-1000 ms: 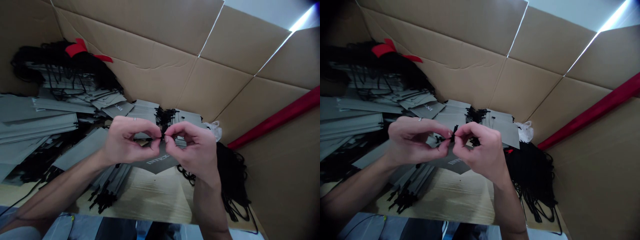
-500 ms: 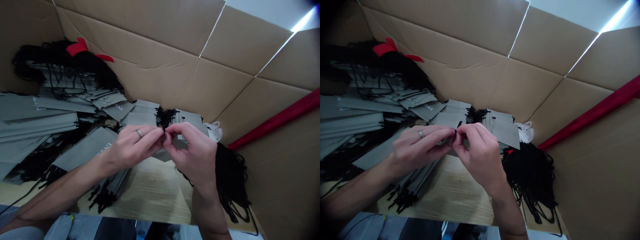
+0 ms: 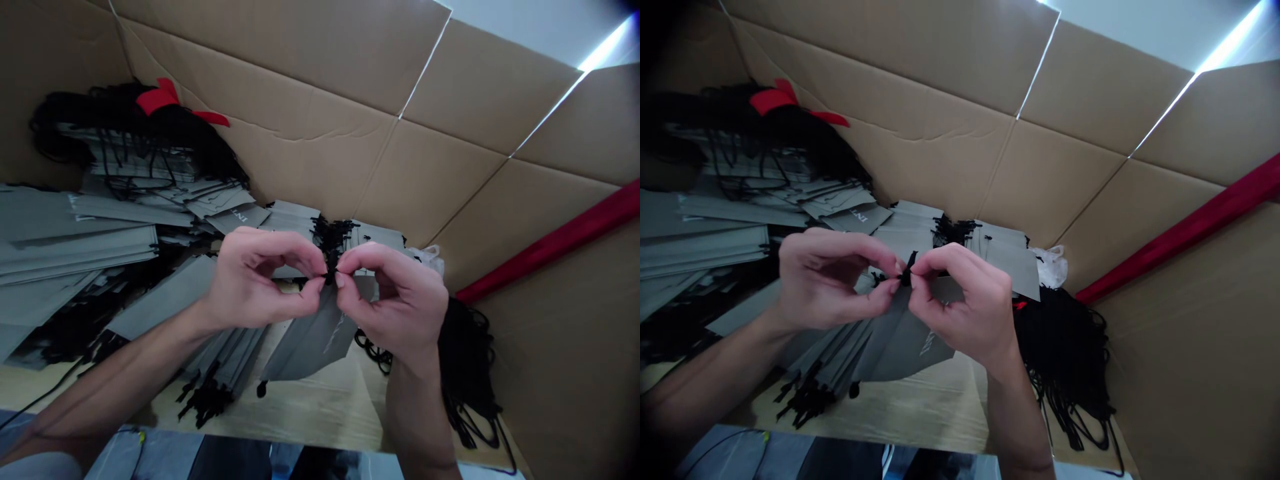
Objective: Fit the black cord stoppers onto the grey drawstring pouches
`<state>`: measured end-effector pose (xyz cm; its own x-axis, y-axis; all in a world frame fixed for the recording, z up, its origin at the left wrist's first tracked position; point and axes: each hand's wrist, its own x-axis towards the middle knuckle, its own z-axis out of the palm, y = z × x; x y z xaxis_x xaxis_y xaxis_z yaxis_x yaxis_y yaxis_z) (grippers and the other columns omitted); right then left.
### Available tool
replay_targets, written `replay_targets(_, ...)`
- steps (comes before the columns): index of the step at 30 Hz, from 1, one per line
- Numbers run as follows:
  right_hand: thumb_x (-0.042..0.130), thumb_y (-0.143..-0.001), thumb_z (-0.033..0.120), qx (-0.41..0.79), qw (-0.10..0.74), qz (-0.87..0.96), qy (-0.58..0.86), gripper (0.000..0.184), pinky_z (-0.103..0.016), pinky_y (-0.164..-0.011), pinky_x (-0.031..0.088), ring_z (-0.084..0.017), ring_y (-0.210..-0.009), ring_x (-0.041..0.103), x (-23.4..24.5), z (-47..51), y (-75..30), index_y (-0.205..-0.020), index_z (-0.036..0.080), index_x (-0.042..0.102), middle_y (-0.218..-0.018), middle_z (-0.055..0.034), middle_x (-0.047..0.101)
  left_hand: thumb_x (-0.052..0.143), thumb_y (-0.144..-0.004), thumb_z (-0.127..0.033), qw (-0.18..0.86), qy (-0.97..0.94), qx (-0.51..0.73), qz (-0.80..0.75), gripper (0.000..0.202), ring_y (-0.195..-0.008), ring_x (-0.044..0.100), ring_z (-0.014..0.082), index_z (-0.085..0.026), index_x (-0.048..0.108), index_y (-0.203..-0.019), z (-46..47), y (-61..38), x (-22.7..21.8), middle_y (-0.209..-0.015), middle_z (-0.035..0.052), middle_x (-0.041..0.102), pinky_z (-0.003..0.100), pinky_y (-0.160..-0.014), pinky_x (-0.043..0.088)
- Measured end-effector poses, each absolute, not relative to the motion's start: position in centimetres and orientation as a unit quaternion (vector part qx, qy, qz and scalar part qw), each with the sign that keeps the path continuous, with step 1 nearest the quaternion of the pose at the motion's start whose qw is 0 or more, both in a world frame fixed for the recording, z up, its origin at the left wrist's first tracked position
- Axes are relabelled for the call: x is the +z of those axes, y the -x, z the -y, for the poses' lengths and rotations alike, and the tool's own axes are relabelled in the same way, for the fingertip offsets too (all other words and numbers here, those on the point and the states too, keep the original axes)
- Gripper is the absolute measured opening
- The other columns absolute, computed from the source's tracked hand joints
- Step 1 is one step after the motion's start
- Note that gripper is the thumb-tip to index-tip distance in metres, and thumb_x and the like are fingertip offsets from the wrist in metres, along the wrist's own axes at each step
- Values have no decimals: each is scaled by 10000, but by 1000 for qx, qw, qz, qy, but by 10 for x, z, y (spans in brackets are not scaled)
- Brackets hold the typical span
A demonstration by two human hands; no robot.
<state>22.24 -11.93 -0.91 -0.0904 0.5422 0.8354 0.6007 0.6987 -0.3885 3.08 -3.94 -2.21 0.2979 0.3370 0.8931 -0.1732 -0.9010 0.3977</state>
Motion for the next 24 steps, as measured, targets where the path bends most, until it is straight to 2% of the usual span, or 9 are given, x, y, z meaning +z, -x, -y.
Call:
replay_targets(5,736,-974,93,-78,500,758,412,141,-272,-763,653,-134,-793,754,-5,123,-224,-1009,228,759,-919,10,811,826,-961,-139,-11,-814,577,-65,156,-786,831,113,-229,746,-1060,40,-22,-23,-934,-26,867,189,-752,692)
replay_targets(8,720,-1002,117,-101,456,777,423,114,-272,-791,662,-145,-824,774,-4,125,-227,-1037,221,753,-943,-2,821,784,-996,-116,-91,-825,556,-40,122,-810,844,143,-194,724,-1069,37,-20,-28,-968,11,861,222,-766,702)
replay_targets(17,692,-999,85,-72,430,787,436,129,-239,-773,625,-131,-811,745,-1,129,-234,-999,209,727,-920,6,785,754,-1034,-154,-101,-835,540,-20,67,-766,833,125,-184,715,-1079,31,-22,-29,-947,6,854,190,-709,680)
replay_targets(21,674,-984,98,-103,431,772,456,122,-264,-758,621,-148,-789,733,-3,127,-228,-978,216,707,-891,0,769,686,-1074,-132,-151,-844,515,-19,81,-917,868,161,-162,708,-1146,30,-20,-32,-1047,60,875,245,-874,747)
replay_targets(24,653,-997,105,-114,437,759,469,127,-273,-757,624,-153,-788,736,-5,126,-224,-990,218,710,-897,-7,777,704,-1075,-137,-162,-841,515,-10,101,-1052,877,194,-157,712,-1174,27,-19,-37,-1136,92,879,289,-984,754)
